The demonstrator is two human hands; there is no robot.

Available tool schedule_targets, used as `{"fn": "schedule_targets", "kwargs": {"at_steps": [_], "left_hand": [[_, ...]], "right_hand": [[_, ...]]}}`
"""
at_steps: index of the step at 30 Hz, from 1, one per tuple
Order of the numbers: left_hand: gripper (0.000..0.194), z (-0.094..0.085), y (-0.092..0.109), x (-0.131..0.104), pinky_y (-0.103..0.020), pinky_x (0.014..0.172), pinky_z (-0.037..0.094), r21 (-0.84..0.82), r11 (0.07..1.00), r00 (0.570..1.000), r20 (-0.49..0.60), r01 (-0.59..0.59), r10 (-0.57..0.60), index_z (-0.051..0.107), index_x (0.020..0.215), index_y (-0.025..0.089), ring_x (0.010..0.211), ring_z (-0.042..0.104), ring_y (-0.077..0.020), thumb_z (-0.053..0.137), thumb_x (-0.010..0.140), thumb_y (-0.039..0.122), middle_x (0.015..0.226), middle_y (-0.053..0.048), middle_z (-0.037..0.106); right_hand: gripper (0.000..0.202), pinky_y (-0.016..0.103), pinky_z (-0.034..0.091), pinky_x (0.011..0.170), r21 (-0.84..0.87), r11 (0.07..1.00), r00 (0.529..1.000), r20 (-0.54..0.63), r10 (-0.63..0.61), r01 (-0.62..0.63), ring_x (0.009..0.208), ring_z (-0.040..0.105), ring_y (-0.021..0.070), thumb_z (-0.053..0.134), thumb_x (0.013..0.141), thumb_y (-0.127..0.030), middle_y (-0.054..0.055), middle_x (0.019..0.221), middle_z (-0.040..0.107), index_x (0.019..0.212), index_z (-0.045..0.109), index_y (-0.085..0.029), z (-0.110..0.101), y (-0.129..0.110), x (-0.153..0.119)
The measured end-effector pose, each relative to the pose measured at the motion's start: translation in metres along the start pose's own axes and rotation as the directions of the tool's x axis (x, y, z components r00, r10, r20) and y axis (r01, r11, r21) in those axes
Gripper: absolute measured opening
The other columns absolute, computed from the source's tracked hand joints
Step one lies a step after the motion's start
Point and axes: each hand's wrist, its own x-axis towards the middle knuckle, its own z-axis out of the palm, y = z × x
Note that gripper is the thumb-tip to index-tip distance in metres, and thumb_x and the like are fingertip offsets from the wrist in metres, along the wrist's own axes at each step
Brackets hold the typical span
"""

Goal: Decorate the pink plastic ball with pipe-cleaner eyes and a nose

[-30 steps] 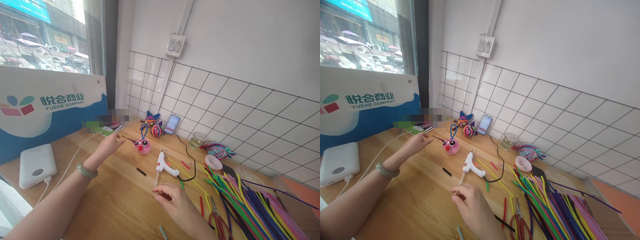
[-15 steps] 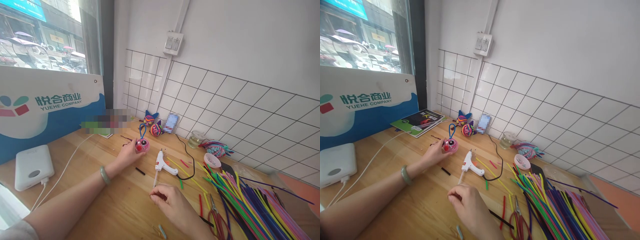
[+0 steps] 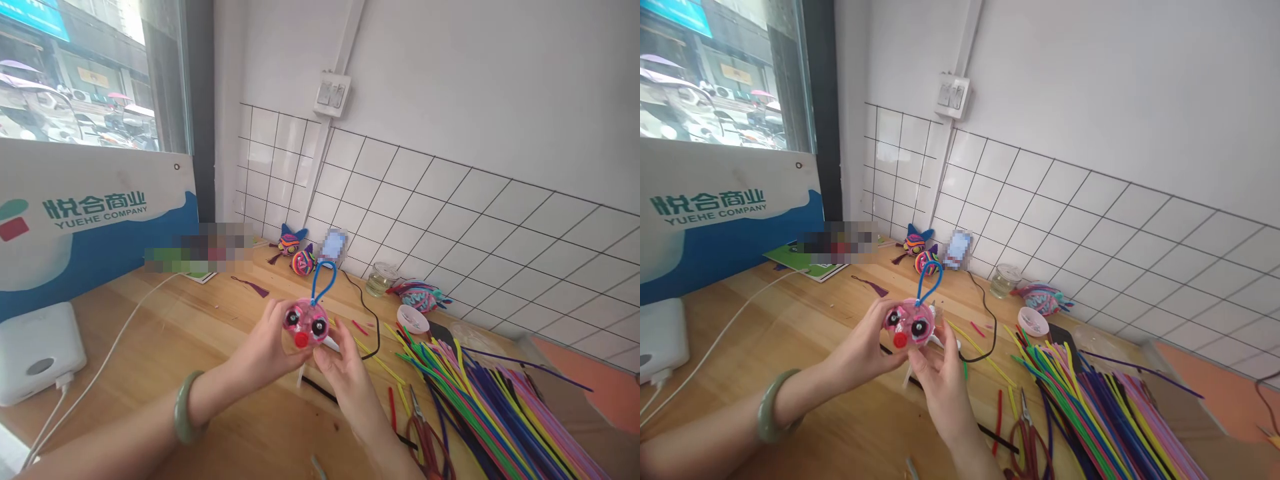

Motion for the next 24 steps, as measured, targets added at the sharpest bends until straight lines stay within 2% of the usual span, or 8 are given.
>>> {"fn": "schedule_targets", "kwargs": {"at_steps": [3, 6, 10, 13, 16, 20, 22, 24], "left_hand": [[0.067, 0.001, 0.014, -0.004, -0.037, 0.092, 0.047, -0.041, 0.998, 0.999, 0.017, -0.045, 0.046, 0.033, 0.128, 0.026, 0.109, 0.051, -0.0227, 0.066, 0.07, 0.018, 0.122, -0.01, 0.045], [0.069, 0.002, 0.022, -0.002, -0.039, 0.095, 0.046, -0.048, 0.996, 0.996, 0.029, -0.079, 0.08, 0.032, 0.13, 0.026, 0.118, 0.045, -0.0259, 0.066, 0.07, 0.017, 0.128, -0.012, 0.041], [0.065, 0.002, 0.034, 0.009, -0.042, 0.102, 0.039, -0.058, 0.985, 0.985, 0.037, -0.163, 0.166, 0.032, 0.129, 0.025, 0.13, 0.033, -0.0281, 0.067, 0.074, 0.025, 0.131, -0.012, 0.045], [0.063, 0.005, 0.046, 0.02, -0.042, 0.101, 0.039, -0.118, 0.971, 0.977, 0.024, -0.206, 0.21, 0.031, 0.128, 0.025, 0.124, 0.041, -0.0269, 0.067, 0.075, 0.03, 0.13, -0.012, 0.047], [0.069, 0.009, 0.056, 0.032, -0.042, 0.097, 0.042, -0.202, 0.963, 0.98, 0.046, -0.179, 0.192, 0.033, 0.127, 0.025, 0.116, 0.049, -0.0272, 0.071, 0.072, 0.036, 0.128, -0.012, 0.048], [0.094, 0.011, 0.061, 0.043, -0.045, 0.099, 0.039, -0.353, 0.929, 0.976, 0.135, -0.113, 0.17, 0.024, 0.137, 0.025, 0.117, 0.047, -0.0297, 0.078, 0.062, 0.041, 0.134, -0.014, 0.043], [0.105, 0.01, 0.059, 0.046, -0.047, 0.099, 0.038, -0.472, 0.881, 0.968, 0.208, -0.026, 0.14, 0.015, 0.142, 0.025, 0.116, 0.048, -0.0294, 0.08, 0.061, 0.04, 0.137, -0.016, 0.041], [0.105, 0.006, 0.055, 0.048, -0.047, 0.098, 0.038, -0.592, 0.8, 0.951, 0.292, 0.098, 0.1, 0.013, 0.144, 0.025, 0.116, 0.048, -0.0293, 0.079, 0.063, 0.04, 0.138, -0.016, 0.041]], "right_hand": [[0.073, 0.039, 0.049, 0.095, 0.131, 0.991, 0.998, 0.061, 0.017, -0.025, 0.125, 0.048, 0.025, 0.065, 0.077, -0.046, 0.012, 0.134, 0.052, 0.137, 0.029, -0.024, 0.002, -0.012, -0.005], [0.067, 0.039, 0.046, 0.098, 0.158, 0.987, 0.998, 0.052, -0.019, 0.01, 0.129, 0.043, 0.0241, 0.064, 0.079, -0.04, 0.01, 0.133, 0.054, 0.135, 0.031, -0.024, 0.0, -0.019, -0.007], [0.06, 0.04, 0.048, 0.098, 0.085, 0.989, 0.993, 0.009, -0.121, 0.119, 0.123, 0.05, 0.0246, 0.062, 0.08, -0.04, 0.011, 0.137, 0.05, 0.131, 0.035, -0.024, -0.007, -0.026, -0.007], [0.059, 0.039, 0.048, 0.097, -0.021, 0.979, 0.978, -0.05, -0.204, 0.203, 0.123, 0.05, 0.024, 0.061, 0.081, -0.04, 0.011, 0.135, 0.051, 0.131, 0.035, -0.025, -0.017, -0.032, -0.007], [0.056, 0.041, 0.045, 0.1, -0.105, 0.964, 0.961, -0.109, -0.254, 0.243, 0.126, 0.047, 0.0254, 0.059, 0.082, -0.041, 0.011, 0.135, 0.051, 0.131, 0.039, -0.024, -0.032, -0.038, -0.008], [0.053, 0.045, 0.047, 0.096, -0.01, 0.978, 0.974, -0.081, -0.21, 0.21, 0.127, 0.045, 0.0282, 0.055, 0.086, -0.043, 0.011, 0.137, 0.049, 0.133, 0.04, -0.026, -0.054, -0.041, -0.008], [0.052, 0.045, 0.049, 0.094, 0.038, 0.978, 0.977, -0.07, -0.202, 0.205, 0.126, 0.046, 0.0283, 0.054, 0.086, -0.044, 0.009, 0.137, 0.049, 0.134, 0.04, -0.028, -0.06, -0.042, -0.008], [0.051, 0.044, 0.048, 0.096, 0.025, 0.976, 0.974, -0.076, -0.213, 0.215, 0.127, 0.045, 0.0266, 0.056, 0.086, -0.044, 0.007, 0.138, 0.049, 0.133, 0.041, -0.03, -0.062, -0.043, -0.008]]}}
